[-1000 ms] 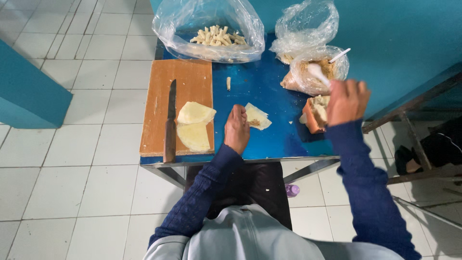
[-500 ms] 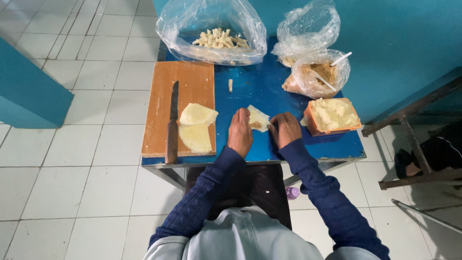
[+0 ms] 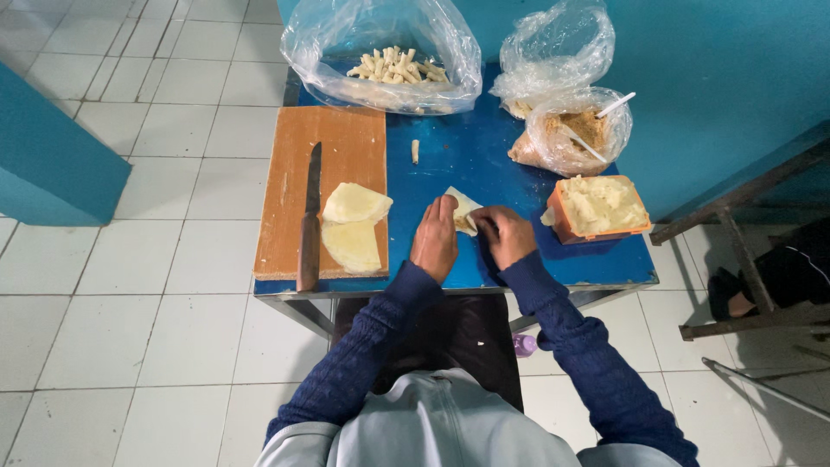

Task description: The person sits at a small blue table and assembles filled snack rolls. They take thin flat slices, spoon brown paste from a plastic bag onto a slice, fold or roll the slice around the filling, and place the finished roll into a plastic bag holding other completed rolls.

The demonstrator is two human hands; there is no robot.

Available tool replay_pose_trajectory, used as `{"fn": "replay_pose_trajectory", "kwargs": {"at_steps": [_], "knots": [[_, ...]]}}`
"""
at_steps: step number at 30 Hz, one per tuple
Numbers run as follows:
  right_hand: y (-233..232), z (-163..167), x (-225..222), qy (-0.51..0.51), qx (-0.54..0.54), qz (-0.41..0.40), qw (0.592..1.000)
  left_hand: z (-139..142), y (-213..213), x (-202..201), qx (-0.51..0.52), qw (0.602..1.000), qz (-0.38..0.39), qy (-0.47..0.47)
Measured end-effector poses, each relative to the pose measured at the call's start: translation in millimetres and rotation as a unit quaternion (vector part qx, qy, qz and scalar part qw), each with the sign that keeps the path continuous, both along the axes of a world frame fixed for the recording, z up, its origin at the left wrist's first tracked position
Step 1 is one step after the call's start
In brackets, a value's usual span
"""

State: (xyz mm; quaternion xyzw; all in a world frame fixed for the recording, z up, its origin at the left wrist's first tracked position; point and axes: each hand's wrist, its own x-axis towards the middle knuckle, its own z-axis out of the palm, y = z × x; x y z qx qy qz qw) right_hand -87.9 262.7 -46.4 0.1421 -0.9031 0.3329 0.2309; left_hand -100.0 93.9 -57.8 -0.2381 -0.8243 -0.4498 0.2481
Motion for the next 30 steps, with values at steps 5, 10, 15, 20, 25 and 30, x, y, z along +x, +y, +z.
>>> {"fn": "replay_pose_trajectory", "kwargs": {"at_steps": [5,10,15,20,25,30], "knots": [[6,6,6,0.014,0.075,0.038,0.996,7,-10,6,0.011,0.998,-0.048,-0.046],[6,7,7,0.098,0.119,0.074,0.985,11,-15,9,-0.006,0.994,-0.067,-0.085],[9,0,-2,0.092,0.124,0.065,0.986,5,-13,5,-0.042,0.996,-0.068,-0.031],[13,-4,-22,0.016,0.076,0.041,0.996,-1,-8,-4,-0.031,0.998,-0.048,-0.012],[5,-1,-28,-0.013,0.04,0.037,0.998,-6,-4,-18,-0.077,0.997,0.017,0.02],[0,4,-23,0.06,0.078,0.096,0.99,-7,-1,-32,-0.068,0.998,-0.005,0.014]]}}
